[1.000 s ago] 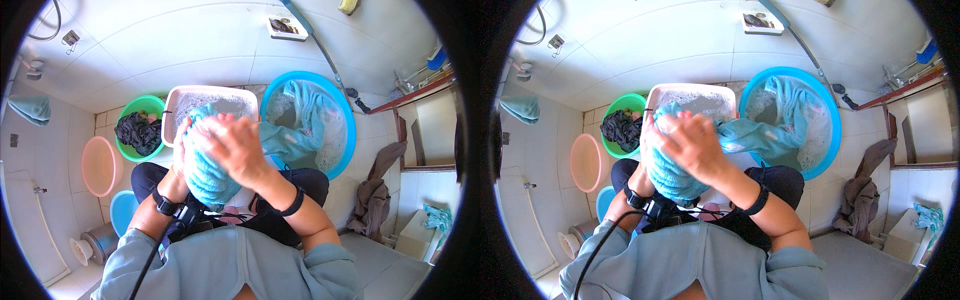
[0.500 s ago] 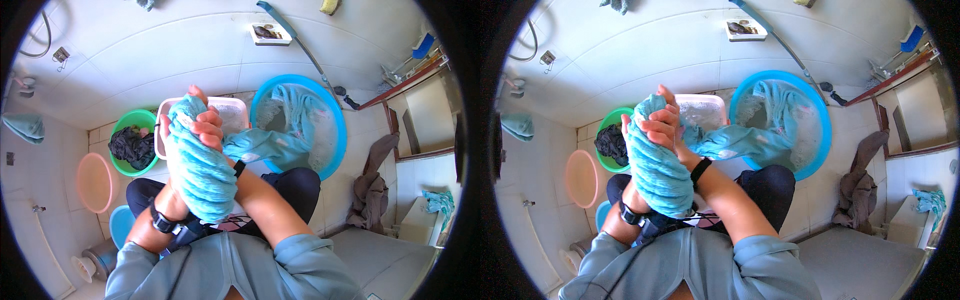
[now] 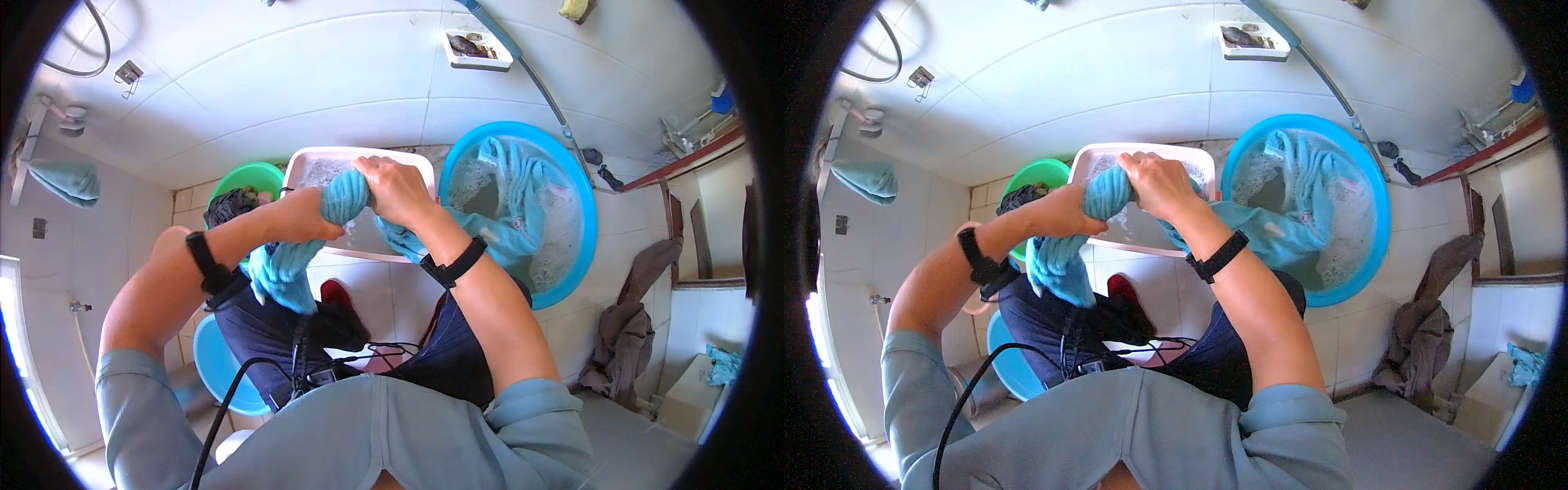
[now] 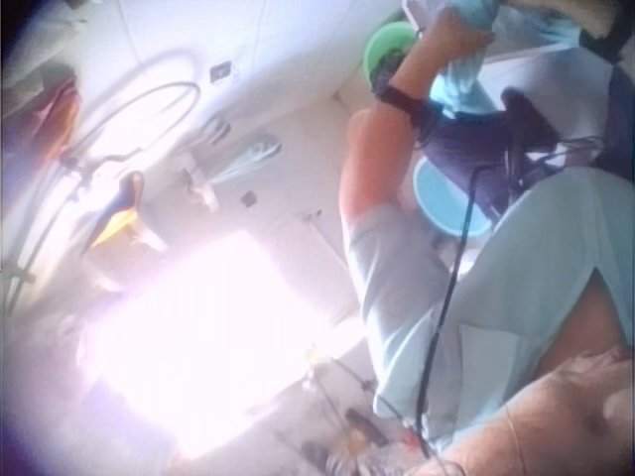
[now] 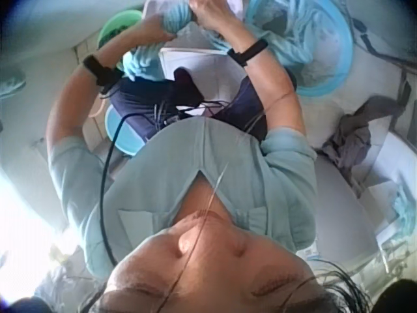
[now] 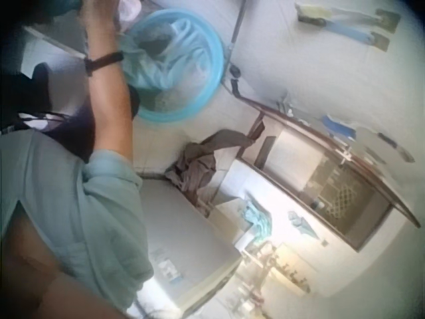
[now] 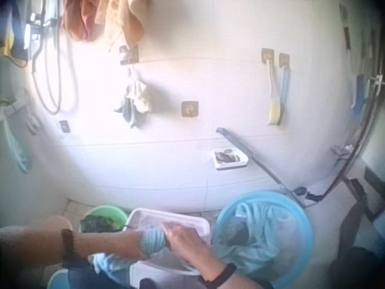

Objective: The person hand-washes a blue shirt in a basin of soapy water, scrubs it by hand, wrings the fabric to remove excess water, and then moves the garment between different basins of water.

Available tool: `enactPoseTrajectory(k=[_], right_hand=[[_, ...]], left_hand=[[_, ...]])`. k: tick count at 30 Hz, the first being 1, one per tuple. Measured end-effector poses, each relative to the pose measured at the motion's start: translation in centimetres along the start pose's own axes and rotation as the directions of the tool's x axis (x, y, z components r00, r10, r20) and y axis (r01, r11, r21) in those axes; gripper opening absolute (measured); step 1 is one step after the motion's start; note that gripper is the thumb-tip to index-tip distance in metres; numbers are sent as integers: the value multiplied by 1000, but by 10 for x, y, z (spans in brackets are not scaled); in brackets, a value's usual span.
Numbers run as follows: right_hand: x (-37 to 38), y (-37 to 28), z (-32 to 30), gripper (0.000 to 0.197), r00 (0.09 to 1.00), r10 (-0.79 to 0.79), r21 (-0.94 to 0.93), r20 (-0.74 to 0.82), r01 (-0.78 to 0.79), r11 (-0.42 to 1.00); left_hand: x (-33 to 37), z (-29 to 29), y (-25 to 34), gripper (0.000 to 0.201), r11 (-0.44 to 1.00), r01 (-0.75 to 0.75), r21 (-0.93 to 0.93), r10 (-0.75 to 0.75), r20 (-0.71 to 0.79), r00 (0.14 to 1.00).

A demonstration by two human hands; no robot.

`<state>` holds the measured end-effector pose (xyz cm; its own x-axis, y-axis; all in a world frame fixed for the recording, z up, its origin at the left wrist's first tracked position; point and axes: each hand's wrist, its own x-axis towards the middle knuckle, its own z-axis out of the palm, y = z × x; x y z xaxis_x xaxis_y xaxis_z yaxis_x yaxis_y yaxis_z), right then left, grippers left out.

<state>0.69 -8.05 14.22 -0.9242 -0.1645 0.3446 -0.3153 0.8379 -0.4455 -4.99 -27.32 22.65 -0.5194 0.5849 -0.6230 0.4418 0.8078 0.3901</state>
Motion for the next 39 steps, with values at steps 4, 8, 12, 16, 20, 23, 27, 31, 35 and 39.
enactPoseTrajectory(k=[4, 8, 12, 16, 20, 23, 27, 31, 35, 39], right_hand=[[-9, -4, 12, 35, 965, 178, 20, 191, -185, 982], [-19, -15, 16, 37, 896, 320, 92, 308, -363, 927], [-28, -12, 31, 38, 865, 412, 252, 287, -483, 838], [-36, -6, 45, 41, 839, 470, 320, 274, -541, 778], [-38, -6, 38, 44, 842, 476, 351, 253, -538, 766], [-31, -6, 27, 45, 910, 385, 456, 154, -411, 790], [-16, -17, 12, 47, 955, 294, 575, 49, -267, 773], [-19, 2, 15, 42, 942, 333, 725, 50, -263, 636], [-20, 4, 0, 40, 928, 363, 700, 85, -315, 641], [-19, 11, -10, 41, 917, 389, 719, 85, -327, 614]], left_hand=[[11, 16, 0, 61, 958, 39, 284, 10, -169, 985], [17, 23, -1, 56, 896, 45, 441, 57, -216, 975], [31, 29, -7, 61, 837, 9, 546, 172, -279, 945], [44, 36, -5, 60, 807, 39, 590, 182, -311, 933], [31, 37, 9, 67, 873, 81, 482, 89, -320, 943], [5, 35, 17, 76, 972, 123, 199, -24, -440, 898], [-17, 45, -9, 87, 990, -126, -59, 69, -581, 811], [-56, 24, -40, 72, 919, -283, -274, 85, -564, 822], [-192, 0, -121, 53, 594, -481, -645, -193, -694, 694], [-328, 66, -245, 50, 323, -697, -640, -595, -710, 377]])
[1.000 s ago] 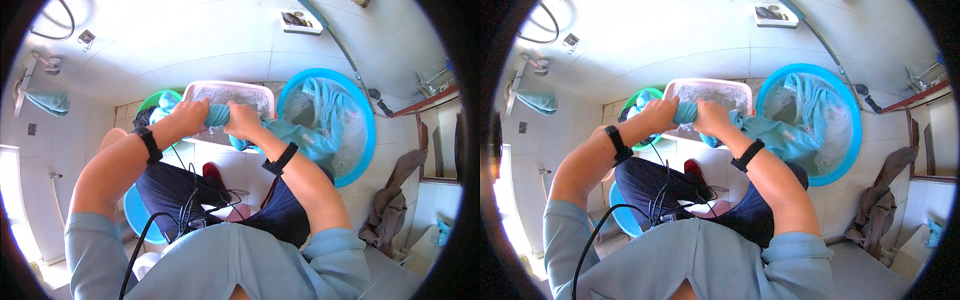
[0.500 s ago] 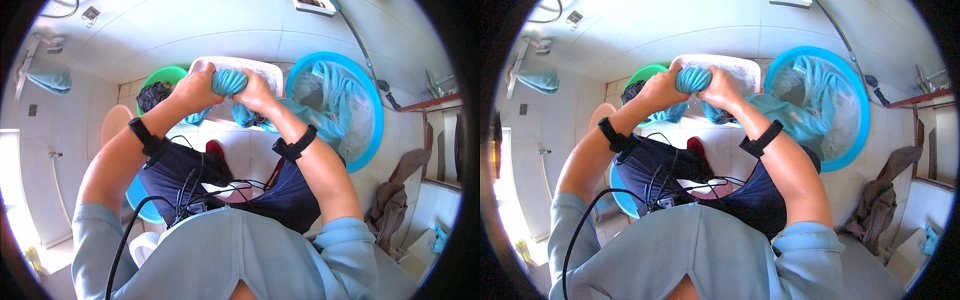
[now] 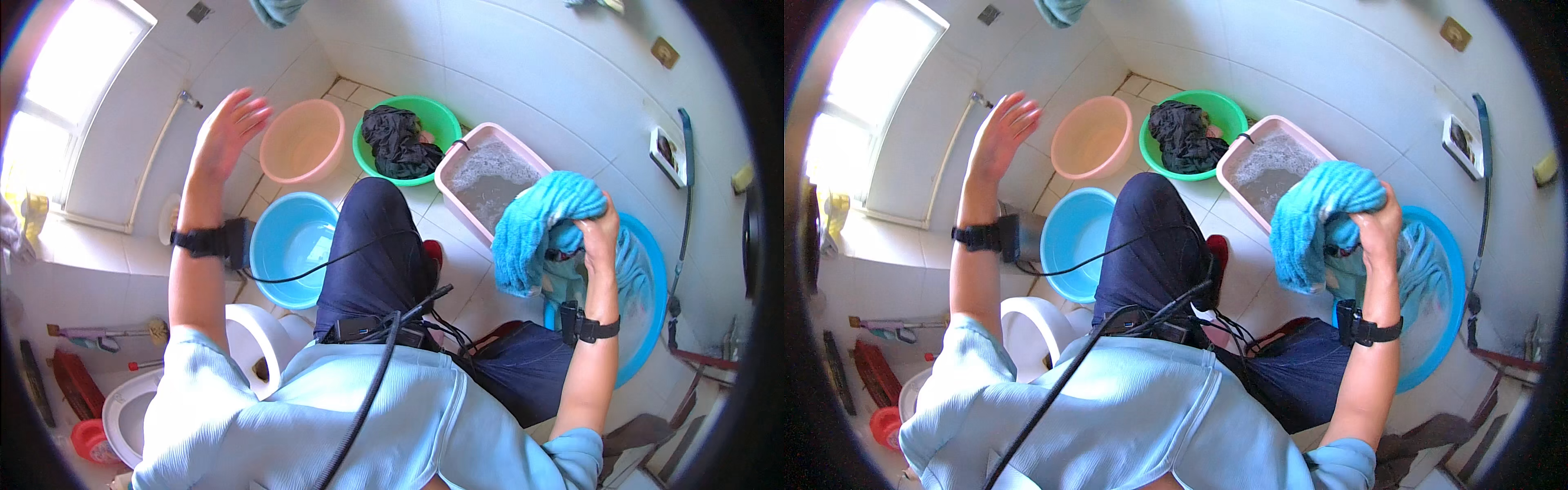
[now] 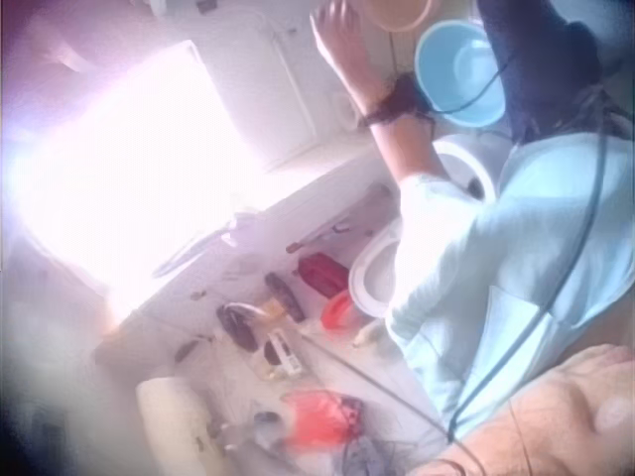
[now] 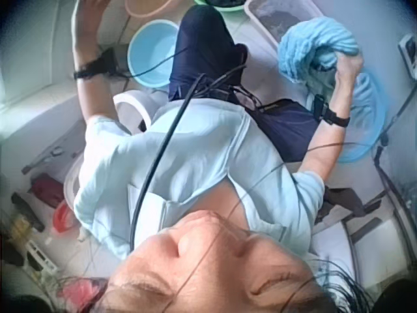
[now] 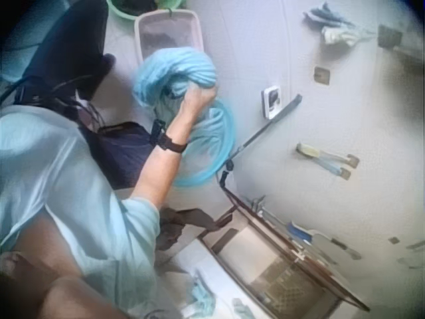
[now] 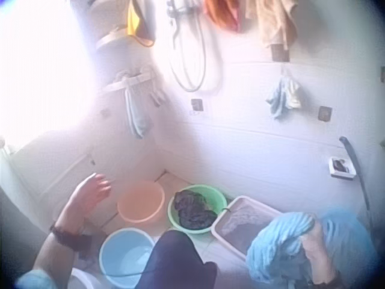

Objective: The person hand-washes a blue shirt in a basin of soapy water, scrubs it by hand, wrings the fabric to remove excess water, and then moves the garment between different basins of water.

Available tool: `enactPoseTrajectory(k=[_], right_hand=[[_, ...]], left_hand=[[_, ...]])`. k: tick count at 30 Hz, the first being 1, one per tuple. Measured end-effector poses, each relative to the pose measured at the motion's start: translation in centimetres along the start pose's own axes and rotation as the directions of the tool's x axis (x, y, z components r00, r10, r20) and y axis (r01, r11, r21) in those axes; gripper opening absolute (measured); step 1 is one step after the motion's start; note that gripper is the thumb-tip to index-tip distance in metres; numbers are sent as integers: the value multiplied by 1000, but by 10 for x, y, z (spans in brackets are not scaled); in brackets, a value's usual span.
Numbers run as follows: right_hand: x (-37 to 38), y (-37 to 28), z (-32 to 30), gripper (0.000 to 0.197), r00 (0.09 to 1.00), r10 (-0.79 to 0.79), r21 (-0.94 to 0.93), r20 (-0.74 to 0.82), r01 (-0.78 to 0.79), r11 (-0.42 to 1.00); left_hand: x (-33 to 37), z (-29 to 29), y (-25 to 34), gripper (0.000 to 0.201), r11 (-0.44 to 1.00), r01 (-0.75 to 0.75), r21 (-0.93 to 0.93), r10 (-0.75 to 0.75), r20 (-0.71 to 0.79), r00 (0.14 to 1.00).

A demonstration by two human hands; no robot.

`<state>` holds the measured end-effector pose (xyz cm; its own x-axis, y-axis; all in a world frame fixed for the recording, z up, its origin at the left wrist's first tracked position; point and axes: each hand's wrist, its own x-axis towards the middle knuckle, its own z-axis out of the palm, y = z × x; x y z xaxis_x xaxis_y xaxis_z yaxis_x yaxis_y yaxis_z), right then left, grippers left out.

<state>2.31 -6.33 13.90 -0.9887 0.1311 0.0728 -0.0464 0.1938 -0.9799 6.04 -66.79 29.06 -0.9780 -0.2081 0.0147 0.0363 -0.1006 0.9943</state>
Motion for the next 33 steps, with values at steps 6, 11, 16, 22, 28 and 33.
enactPoseTrajectory(k=[6, 11, 16, 22, 28, 33], right_hand=[[-7, 14, -3, 42, 988, 37, -16, -151, -39, 999], [-10, 30, -12, 39, 954, 43, 46, -295, -31, 998], [-16, 25, -4, 39, 915, 77, 78, -396, -50, 996], [-22, 18, -7, 47, 911, 87, 79, -403, -60, 995], [-7, -13, 22, 46, 933, 103, 82, -345, -79, 993], [22, -68, 65, 47, 956, -48, 8, -289, 52, 999]], left_hand=[[-136, -239, -176, 34, 872, 206, -444, -424, -475, 771], [-203, -213, -319, 39, 582, 478, -658, -793, -588, 157], [-247, -185, -398, 59, 461, 804, -376, -737, -667, 110], [-284, -166, -456, 26, 424, 798, -428, -815, -565, 130], [-268, -149, -493, 11, 336, 496, -801, -926, -377, 19], [-265, -124, -481, 13, 364, 574, -733, -920, -379, 99]])
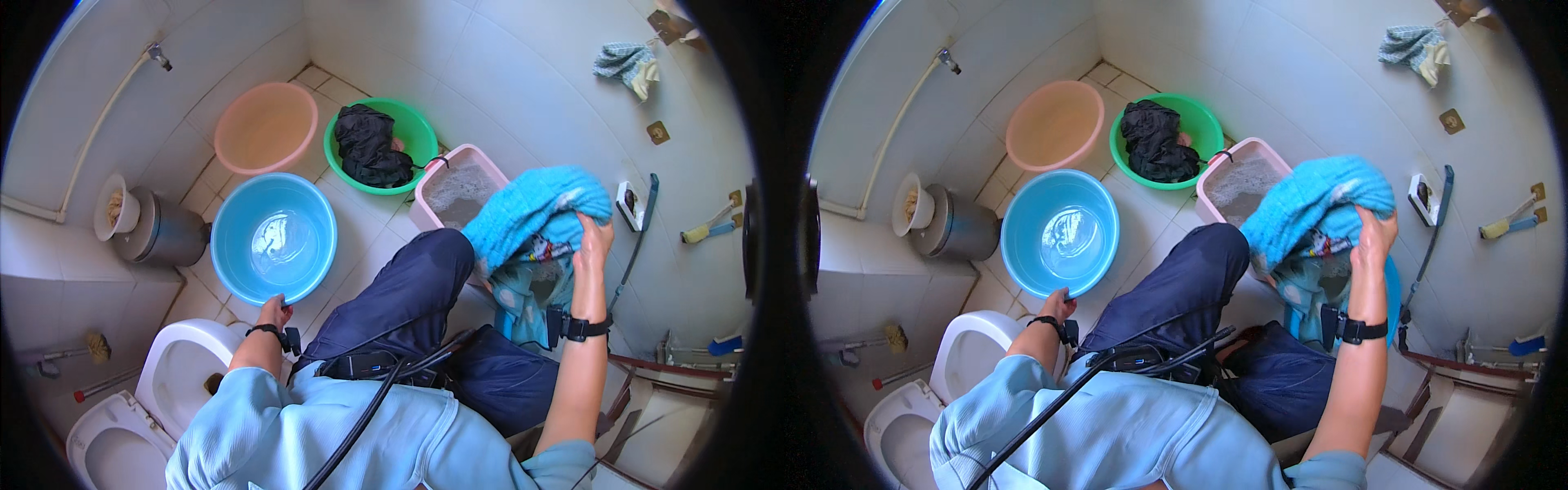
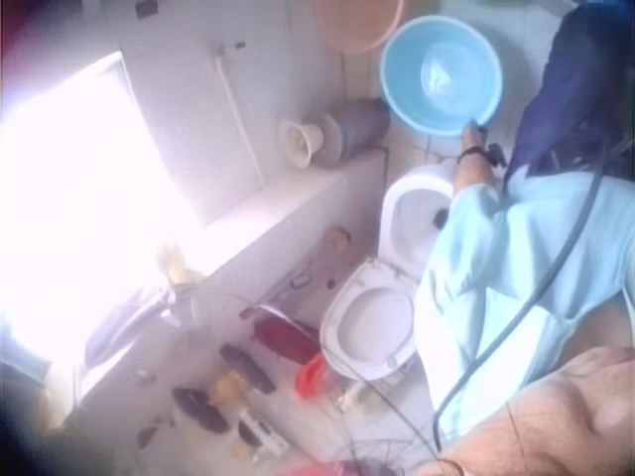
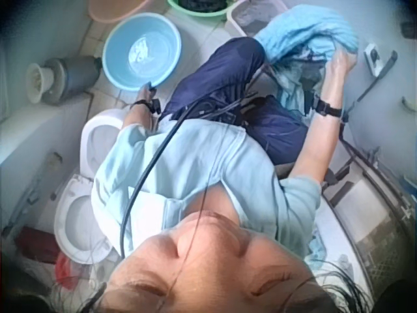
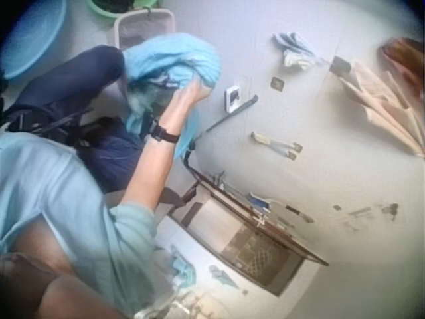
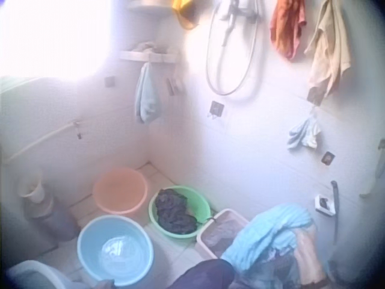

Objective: The person hand-washes a blue shirt in a basin of soapy water, scrubs it by hand, wrings the fabric to remove excess water, and then moves the garment between different basins of water.

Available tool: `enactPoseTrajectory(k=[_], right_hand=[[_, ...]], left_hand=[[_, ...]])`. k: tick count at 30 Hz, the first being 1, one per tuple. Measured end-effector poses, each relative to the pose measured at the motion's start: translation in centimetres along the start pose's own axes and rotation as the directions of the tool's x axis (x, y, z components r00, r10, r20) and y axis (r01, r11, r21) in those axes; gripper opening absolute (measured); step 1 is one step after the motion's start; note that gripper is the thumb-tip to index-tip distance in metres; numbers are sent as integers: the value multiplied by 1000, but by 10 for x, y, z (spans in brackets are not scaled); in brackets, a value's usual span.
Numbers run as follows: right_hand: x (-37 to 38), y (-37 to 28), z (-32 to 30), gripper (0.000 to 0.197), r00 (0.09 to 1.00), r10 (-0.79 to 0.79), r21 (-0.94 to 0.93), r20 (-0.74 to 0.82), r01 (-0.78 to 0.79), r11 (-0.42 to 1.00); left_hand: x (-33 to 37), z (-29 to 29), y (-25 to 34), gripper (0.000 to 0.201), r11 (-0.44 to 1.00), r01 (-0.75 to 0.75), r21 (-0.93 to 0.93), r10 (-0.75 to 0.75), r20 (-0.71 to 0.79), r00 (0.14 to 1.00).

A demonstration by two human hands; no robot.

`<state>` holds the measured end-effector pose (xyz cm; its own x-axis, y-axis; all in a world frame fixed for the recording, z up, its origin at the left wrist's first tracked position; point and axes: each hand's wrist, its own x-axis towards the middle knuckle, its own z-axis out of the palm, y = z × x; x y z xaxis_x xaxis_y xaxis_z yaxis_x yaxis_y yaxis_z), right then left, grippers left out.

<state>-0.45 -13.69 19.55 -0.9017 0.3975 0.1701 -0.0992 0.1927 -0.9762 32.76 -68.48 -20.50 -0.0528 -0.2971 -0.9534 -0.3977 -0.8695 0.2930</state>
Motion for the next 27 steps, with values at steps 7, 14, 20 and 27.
enactPoseTrajectory(k=[7, 14, 20, 27], right_hand=[[-17, -60, 63, 43, 997, -58, -45, 44, 60, 997], [-27, -49, 76, 40, 997, -66, -130, 46, 71, 989], [-32, -35, 64, 43, 998, -55, -170, 32, 59, 984], [-32, -38, 65, 47, 992, -116, -195, 42, 122, 973]], left_hand=[[-39, 30, -3, 14, 938, -118, 327, 55, 195, 979], [-75, 61, 25, 28, 842, -537, 44, 539, -60, 840], [-156, 74, 143, 34, 163, -942, 294, 951, 207, 230], [-248, 117, 137, 14, -565, -306, 766, 814, 578, -54]])
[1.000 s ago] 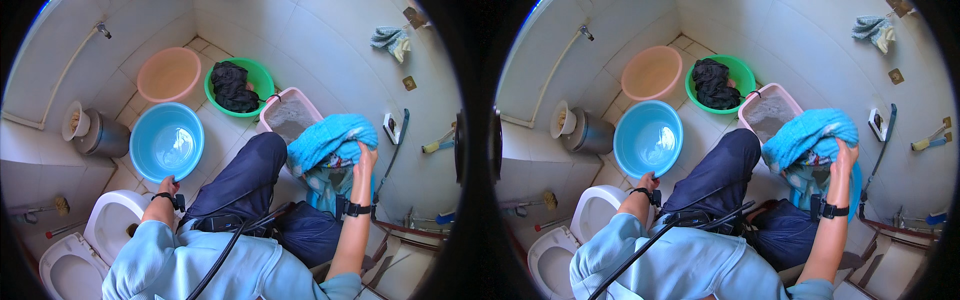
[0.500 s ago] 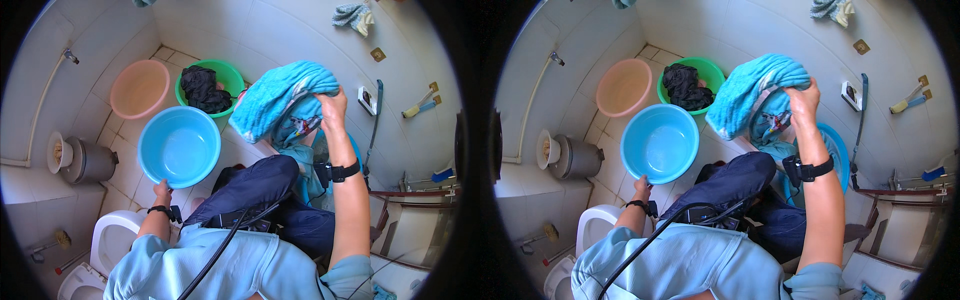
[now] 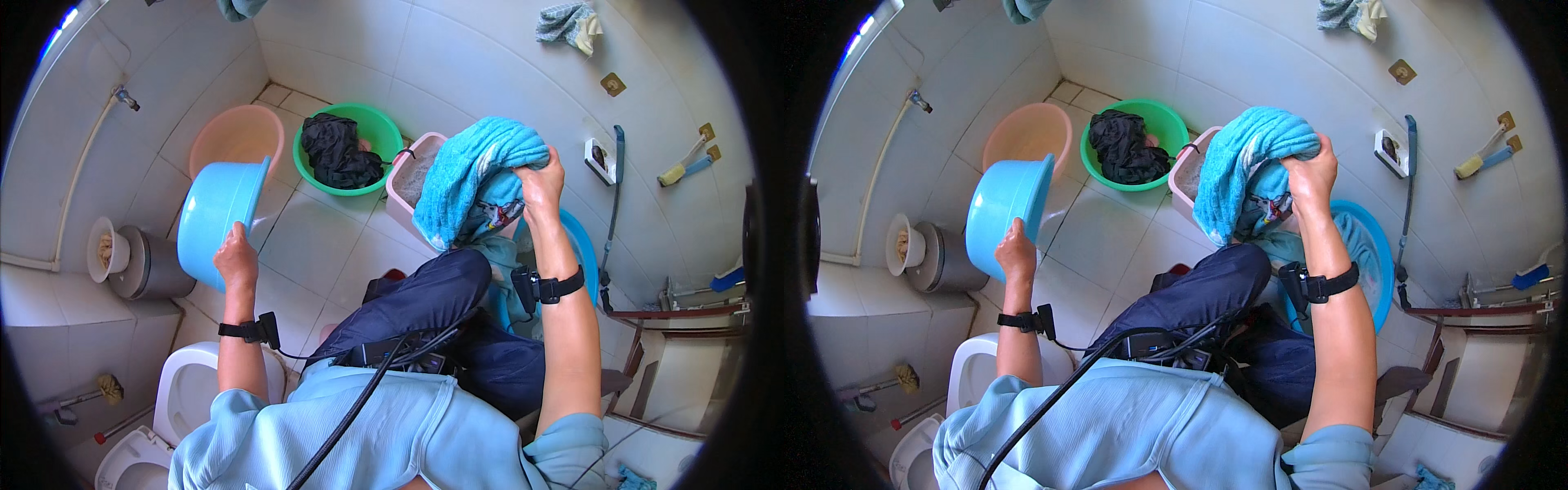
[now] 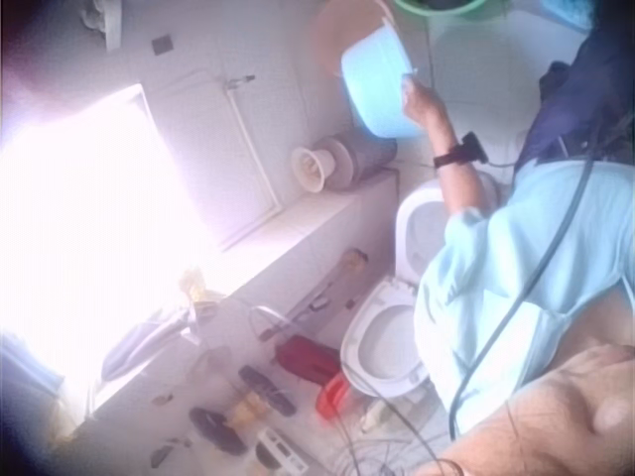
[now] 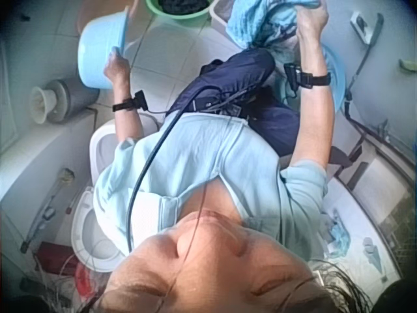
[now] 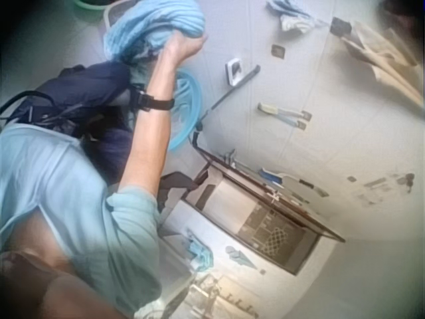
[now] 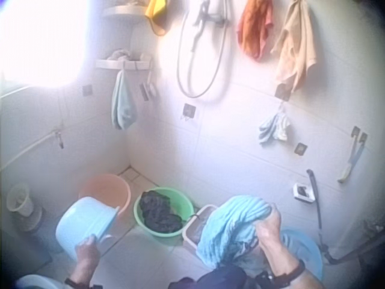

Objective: The person hand-washes a blue shirt in a basin of soapy water, scrubs it by hand, wrings the fabric to remove excess water, and then moves the garment between different basins of water.

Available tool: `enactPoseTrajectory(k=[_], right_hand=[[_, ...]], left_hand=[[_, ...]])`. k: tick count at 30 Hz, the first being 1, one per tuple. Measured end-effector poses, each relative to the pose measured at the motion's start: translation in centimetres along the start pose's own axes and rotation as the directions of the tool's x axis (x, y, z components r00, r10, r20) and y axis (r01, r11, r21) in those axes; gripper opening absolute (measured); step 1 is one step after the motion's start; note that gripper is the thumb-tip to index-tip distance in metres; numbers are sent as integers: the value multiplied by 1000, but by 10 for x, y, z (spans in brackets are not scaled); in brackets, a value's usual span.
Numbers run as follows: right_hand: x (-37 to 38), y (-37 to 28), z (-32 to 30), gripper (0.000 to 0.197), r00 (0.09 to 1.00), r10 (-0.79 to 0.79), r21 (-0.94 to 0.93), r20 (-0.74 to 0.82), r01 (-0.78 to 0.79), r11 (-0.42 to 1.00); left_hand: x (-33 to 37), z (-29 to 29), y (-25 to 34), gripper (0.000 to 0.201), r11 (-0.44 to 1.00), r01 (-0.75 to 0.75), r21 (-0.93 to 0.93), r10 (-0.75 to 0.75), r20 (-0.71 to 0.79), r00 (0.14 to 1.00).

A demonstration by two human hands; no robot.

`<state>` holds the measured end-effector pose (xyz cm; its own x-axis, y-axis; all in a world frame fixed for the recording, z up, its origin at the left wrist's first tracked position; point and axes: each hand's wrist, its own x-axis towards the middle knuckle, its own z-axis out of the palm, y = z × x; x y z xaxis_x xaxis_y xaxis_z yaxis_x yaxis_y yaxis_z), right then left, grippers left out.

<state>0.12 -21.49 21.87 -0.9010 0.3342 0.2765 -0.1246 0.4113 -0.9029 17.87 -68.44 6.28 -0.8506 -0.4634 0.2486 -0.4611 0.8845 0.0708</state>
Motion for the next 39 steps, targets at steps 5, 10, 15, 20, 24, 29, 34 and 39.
enactPoseTrajectory(k=[5, 10, 15, 20, 24, 29, 34, 39], right_hand=[[-1, -3, -5, 48, 1000, -16, -13, -6, 16, 1000], [-4, -5, 2, 48, 998, -56, -75, -8, 55, 996], [-5, -23, 19, 48, 981, -166, -137, 99, 178, 974], [-31, -53, 64, 45, 891, -374, -37, 256, 395, 918], [-52, -35, 98, 43, 798, -433, -10, 420, 481, 876], [-104, 2, 125, 39, 582, -486, 17, 652, 629, 777], [-123, 15, 122, 39, 428, -521, 30, 739, 751, 659], [-117, 36, 98, 26, 377, -450, -17, 809, 781, 624]], left_hand=[[6, 9, -21, 13, 1000, -12, -10, 11, -79, 997], [-2, 28, -34, 24, 960, 172, -220, -183, -33, 982], [-52, 105, -44, 35, 206, 448, -870, -324, 371, 870], [-105, 168, -67, 43, 144, 675, -723, -258, 631, 731], [-88, 179, -76, 63, 493, 621, -609, -282, 564, 776], [-87, 172, -96, 61, 667, 668, -331, -49, 875, 482], [-113, 203, -79, 72, 758, 599, -257, -11, 914, 406], [10, 112, 84, 57, 606, 210, -767, 300, 465, 833]])
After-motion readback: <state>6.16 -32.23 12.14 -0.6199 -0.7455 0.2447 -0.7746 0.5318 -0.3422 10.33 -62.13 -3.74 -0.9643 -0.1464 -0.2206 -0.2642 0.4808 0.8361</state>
